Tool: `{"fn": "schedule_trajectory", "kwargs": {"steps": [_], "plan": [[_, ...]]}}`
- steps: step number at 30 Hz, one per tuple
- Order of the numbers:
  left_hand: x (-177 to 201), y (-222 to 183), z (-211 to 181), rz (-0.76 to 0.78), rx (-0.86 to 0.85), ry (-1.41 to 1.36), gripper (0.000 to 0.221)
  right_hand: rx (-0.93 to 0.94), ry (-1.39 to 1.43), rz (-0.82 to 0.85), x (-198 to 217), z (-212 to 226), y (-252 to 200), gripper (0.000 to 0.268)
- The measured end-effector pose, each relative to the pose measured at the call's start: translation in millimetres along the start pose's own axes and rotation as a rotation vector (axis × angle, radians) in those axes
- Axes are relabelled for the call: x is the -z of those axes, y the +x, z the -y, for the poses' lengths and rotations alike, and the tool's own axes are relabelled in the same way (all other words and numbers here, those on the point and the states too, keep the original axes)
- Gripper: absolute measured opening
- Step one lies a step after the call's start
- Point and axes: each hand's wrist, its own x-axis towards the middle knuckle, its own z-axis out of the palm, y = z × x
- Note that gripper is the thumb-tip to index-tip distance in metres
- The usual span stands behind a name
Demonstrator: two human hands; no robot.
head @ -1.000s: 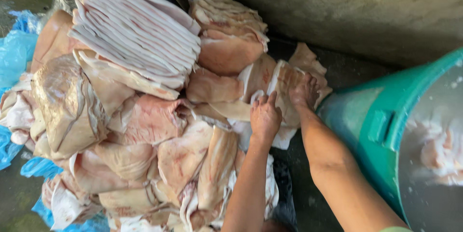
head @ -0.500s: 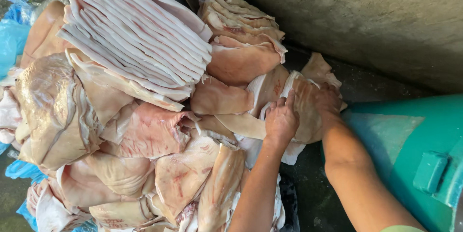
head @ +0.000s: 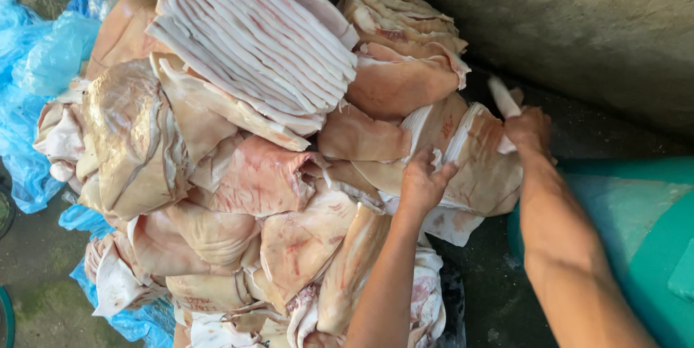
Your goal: The person washes large, flat pieces of animal product by hand in a green bucket of water, then places them into a blue basket. The process is repeated for multiple pieces.
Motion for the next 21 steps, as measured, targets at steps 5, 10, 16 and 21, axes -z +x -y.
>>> {"fn": "schedule_trajectory", "kwargs": {"steps": [5,10,16,21], "plan": [[11.4,3.5,-21.6,0.115,0.190,-0.465,0.082,0.389,0.207,0.097,35.9,59.9,-142.7,0.026],[67.9,-10.6,-12.2,-0.029,0.338,-0.910,0.032,1.187,0.391,0.386,26.7,69.1,-212.3,0.023],[139.0,-53.4,18.5,-0.366,0.194,-0.833,0.022,0.434,0.878,0.391,-48.1,139.3,-143.8,0.059],[149.6,-88.0,19.5,-0.395,0.251,-0.796,0.025,0.633,0.430,0.531,-99.0,188.8,-126.3,0.076]]}}
